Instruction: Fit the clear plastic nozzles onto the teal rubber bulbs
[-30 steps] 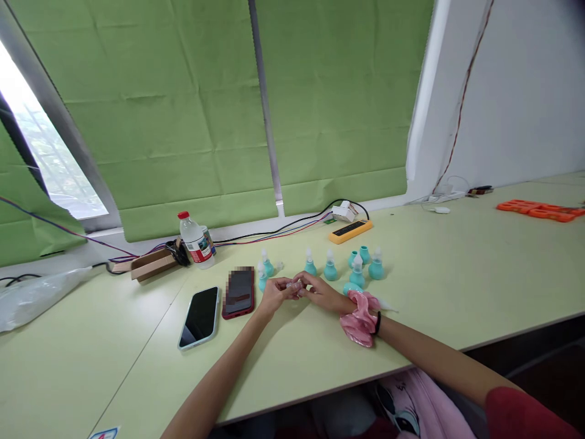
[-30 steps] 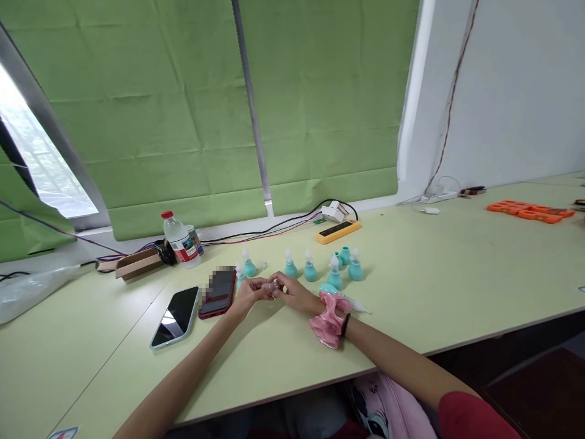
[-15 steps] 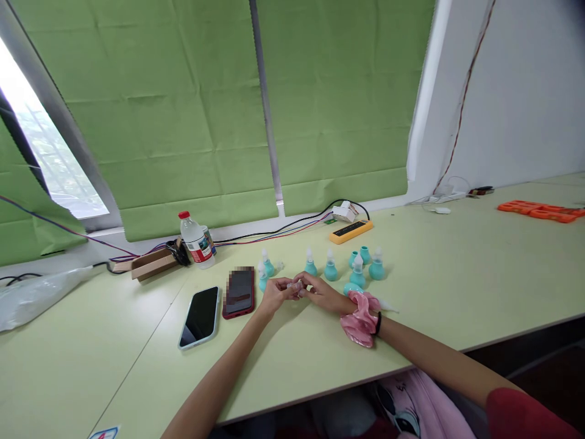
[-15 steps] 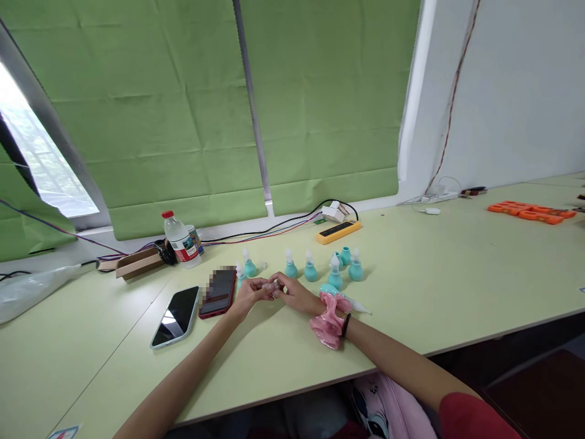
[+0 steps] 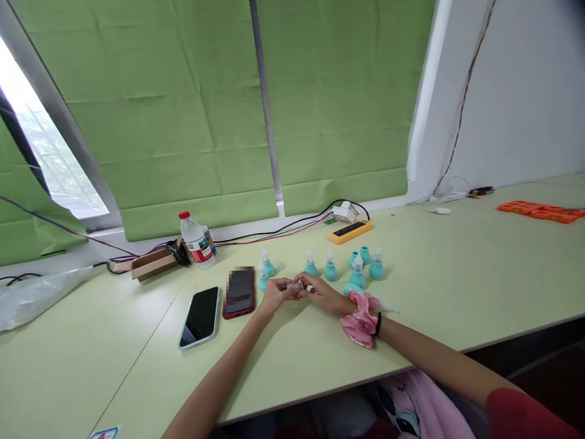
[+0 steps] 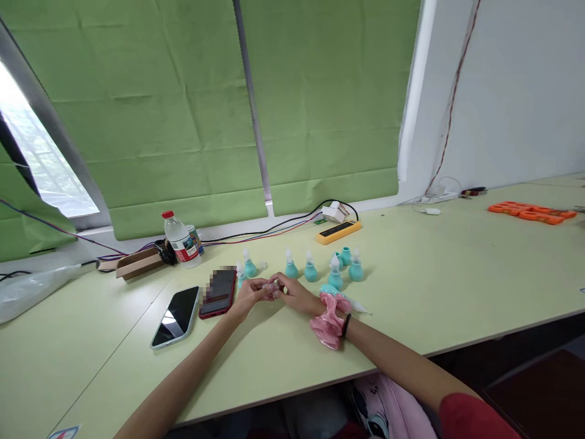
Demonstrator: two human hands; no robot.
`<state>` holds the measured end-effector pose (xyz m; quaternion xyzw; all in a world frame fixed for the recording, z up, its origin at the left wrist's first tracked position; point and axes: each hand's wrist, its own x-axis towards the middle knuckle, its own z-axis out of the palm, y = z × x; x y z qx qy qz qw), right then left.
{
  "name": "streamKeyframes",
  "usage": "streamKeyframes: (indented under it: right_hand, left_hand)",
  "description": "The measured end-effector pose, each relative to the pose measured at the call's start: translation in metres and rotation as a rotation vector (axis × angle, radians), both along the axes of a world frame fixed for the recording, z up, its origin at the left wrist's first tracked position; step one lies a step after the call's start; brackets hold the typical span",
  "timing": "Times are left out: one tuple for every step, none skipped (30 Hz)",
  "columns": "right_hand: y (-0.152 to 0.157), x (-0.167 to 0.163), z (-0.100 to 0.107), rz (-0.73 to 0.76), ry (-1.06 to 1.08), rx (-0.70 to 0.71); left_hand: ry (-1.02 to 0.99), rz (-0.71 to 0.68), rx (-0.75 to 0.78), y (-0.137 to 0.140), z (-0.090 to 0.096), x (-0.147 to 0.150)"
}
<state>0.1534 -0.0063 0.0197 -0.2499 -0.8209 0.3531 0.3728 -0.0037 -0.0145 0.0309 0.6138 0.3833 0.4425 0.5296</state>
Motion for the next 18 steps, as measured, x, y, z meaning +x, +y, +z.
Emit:
streamKeyframes:
  right_hand:
    - [-0.0003,0.0001,0.0003,0.0,0.001,0.001]
    - [-0.0006,0.0001,0.0006,0.0,0.002,0.003]
    - [-0.0008,0.0,0.0009,0.0,0.003,0.007]
    - [-0.001,0.0,0.0011,-0.002,0.004,0.011]
    - [-0.001,0.0,0.0012,-0.004,0.004,0.016]
    - [-0.0011,0.0,0.0013,-0.007,0.003,0.019]
    - [-0.001,0.0,0.0011,-0.01,0.001,0.022]
    - [-0.001,0.0001,0.0009,-0.013,-0.002,0.023]
    - [-0.0008,0.0002,0.0006,-0.015,-0.006,0.023]
    - [-0.0007,0.0002,0.0003,-0.017,-0.008,0.023]
    - [-0.0006,0.0002,0.0,-0.019,-0.01,0.024]
    - [-0.0004,0.0001,-0.0002,-0.022,-0.011,0.024]
    - [-0.0003,0.0001,-0.0003,-0.025,-0.011,0.025]
    - [-0.0002,0.0,-0.0003,-0.027,-0.01,0.025]
    - [-0.0001,-0.0001,-0.0002,-0.029,-0.01,0.025]
    - [-0.0001,-0.0002,-0.0001,-0.031,-0.013,0.022]
    - [-0.0001,-0.0003,0.0,-0.036,-0.015,0.018]
    - [-0.0001,-0.0004,0.0002,-0.043,-0.018,0.014]
  left_hand:
    - [0.002,0.004,-0.002,-0.0001,0.0,0.0002]
    - [0.004,0.006,-0.004,-0.0002,-0.0001,0.0005]
    - [0.004,0.006,-0.006,-0.0002,-0.0002,0.0007]
    - [0.003,0.006,-0.008,-0.0003,-0.0004,0.001]
    - [0.002,0.008,-0.011,-0.0003,-0.0006,0.0012]
    - [0.001,0.012,-0.014,-0.0003,-0.001,0.0015]
    - [0.001,0.016,-0.017,-0.0003,-0.0014,0.0017]
    - [0.001,0.021,-0.019,-0.0001,-0.0019,0.0018]
    - [0.001,0.026,-0.022,0.0,-0.0023,0.0019]
    - [0.001,0.029,-0.024,0.0002,-0.0028,0.002]
    - [-0.001,0.031,-0.026,0.0003,-0.0032,0.0021]
    - [-0.004,0.032,-0.029,0.0004,-0.0035,0.0022]
    - [-0.008,0.032,-0.032,0.0005,-0.0038,0.0023]
    - [-0.013,0.03,-0.035,0.0005,-0.0039,0.0025]
    - [-0.016,0.028,-0.037,0.0003,-0.0041,0.0027]
    - [-0.019,0.027,-0.039,0.0002,-0.0041,0.003]
    - [-0.021,0.028,-0.042,-0.0001,-0.0041,0.0033]
    - [-0.021,0.03,-0.044,-0.0004,-0.0041,0.0036]
